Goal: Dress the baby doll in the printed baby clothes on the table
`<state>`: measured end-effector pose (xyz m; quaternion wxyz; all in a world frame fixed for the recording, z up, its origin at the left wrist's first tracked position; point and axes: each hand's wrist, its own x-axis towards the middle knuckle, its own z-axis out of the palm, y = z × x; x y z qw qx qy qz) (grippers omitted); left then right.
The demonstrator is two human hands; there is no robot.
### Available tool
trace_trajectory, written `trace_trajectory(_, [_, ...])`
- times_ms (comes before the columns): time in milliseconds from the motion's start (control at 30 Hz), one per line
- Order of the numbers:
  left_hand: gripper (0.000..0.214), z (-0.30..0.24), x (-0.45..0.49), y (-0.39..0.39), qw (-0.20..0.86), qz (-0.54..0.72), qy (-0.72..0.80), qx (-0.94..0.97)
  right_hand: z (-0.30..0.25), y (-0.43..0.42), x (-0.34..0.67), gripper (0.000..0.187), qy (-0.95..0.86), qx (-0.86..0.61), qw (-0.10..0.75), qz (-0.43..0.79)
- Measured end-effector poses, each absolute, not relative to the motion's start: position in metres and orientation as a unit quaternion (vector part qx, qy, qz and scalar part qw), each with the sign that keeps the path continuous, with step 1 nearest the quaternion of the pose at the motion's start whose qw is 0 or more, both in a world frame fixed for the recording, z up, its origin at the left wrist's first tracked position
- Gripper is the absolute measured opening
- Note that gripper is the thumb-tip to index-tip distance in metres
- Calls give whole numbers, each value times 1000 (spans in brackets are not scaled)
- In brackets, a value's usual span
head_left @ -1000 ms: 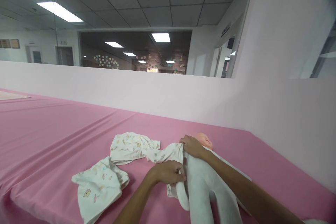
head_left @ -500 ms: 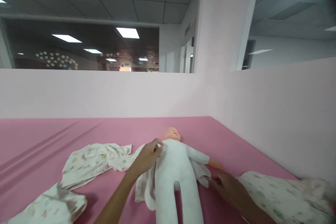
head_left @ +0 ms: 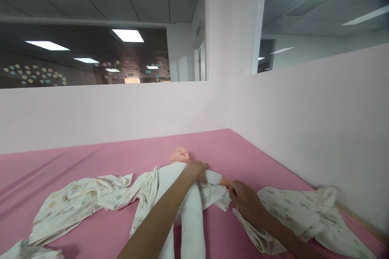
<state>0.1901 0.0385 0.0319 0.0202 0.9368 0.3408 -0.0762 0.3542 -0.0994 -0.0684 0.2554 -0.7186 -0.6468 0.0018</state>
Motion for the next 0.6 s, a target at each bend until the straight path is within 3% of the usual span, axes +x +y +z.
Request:
trace_trajectory(133, [50,47,173,34,24,-45,329,943,-64,-87,399,21,-619,-754,211,-64])
trace_trajectory(367, [37,62,152,14,51,-5,343,938,-50,-40,475,23,-532,-820,199,-66])
trace_trajectory(600, [34,58,152,6,78,38,355,931,-56,-29,436,23,-555,-798,231,-37])
